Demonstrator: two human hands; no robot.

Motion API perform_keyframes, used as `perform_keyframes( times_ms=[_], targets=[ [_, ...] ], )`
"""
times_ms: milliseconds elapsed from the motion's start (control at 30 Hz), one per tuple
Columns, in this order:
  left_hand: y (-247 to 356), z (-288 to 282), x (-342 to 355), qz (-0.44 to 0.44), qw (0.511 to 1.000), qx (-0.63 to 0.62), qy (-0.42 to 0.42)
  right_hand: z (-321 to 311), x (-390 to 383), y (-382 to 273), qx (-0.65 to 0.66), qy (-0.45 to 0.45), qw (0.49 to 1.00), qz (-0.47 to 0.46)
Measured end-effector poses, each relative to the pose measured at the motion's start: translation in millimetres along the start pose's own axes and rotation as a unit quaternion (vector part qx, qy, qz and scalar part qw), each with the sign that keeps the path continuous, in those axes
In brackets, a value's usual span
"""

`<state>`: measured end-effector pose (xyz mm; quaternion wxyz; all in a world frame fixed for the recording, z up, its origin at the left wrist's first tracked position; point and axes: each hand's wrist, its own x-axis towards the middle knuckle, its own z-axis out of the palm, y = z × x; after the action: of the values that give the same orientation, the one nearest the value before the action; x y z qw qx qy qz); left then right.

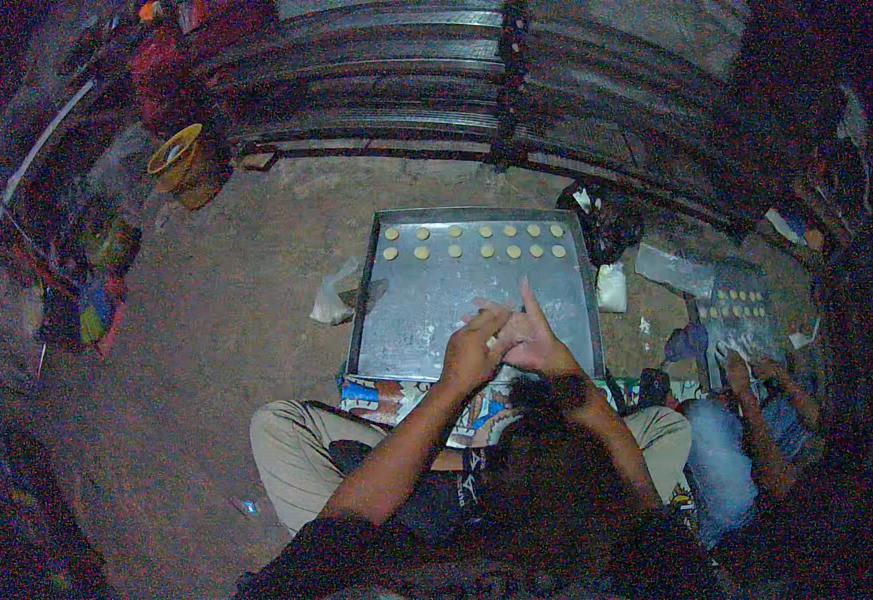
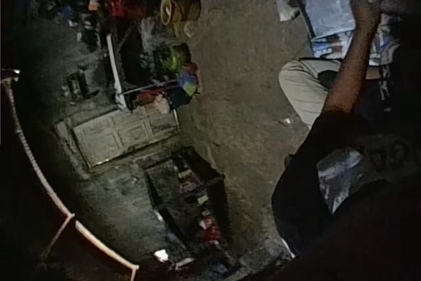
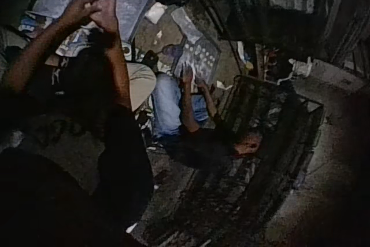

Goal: The person forms pieces of dough into small, flat rounds by hand and places them onto a metal tray.

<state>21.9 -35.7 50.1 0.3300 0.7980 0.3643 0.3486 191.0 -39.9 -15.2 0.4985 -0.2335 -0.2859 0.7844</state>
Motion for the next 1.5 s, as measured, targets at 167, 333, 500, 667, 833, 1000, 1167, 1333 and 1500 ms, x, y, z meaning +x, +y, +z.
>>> perform_keyframes(
  times_ms=[167, 333, 500, 667, 833, 1000, 1167, 1333, 1500],
  targets=[
    [-13, 10, -11, 0.052, 0.988, 0.063, -0.134, -2, 6, -11, 0.174, 0.097, 0.979, -0.048],
    [-34, 19, 0, -0.149, 0.967, -0.207, -0.027, -32, 7, -16, -0.032, 0.286, 0.955, -0.074],
    [-42, -13, 23, -0.279, 0.903, -0.304, 0.123, -26, 11, -12, -0.073, 0.352, 0.933, -0.029],
    [-23, -31, 28, -0.322, 0.815, -0.445, 0.186, -3, 20, -10, -0.156, 0.285, 0.945, 0.024],
    [-88, 14, 11, -0.253, 0.775, -0.575, 0.071, 30, 25, 7, -0.113, 0.21, 0.962, 0.132],
    [-110, 36, 12, -0.029, 0.975, -0.197, -0.095, 2, 20, 9, -0.097, 0.171, 0.98, -0.014],
    [-86, 48, 11, -0.03, 0.969, -0.185, -0.163, 6, 19, -7, -0.007, 0.332, 0.943, 0.006],
    [-26, 19, 7, -0.029, 0.961, -0.244, -0.13, 9, 20, -19, -0.164, 0.401, 0.899, -0.067],
    [-38, 31, 9, -0.089, 0.916, -0.377, -0.105, -9, 29, -18, -0.268, 0.425, 0.851, -0.151]
  ],
)
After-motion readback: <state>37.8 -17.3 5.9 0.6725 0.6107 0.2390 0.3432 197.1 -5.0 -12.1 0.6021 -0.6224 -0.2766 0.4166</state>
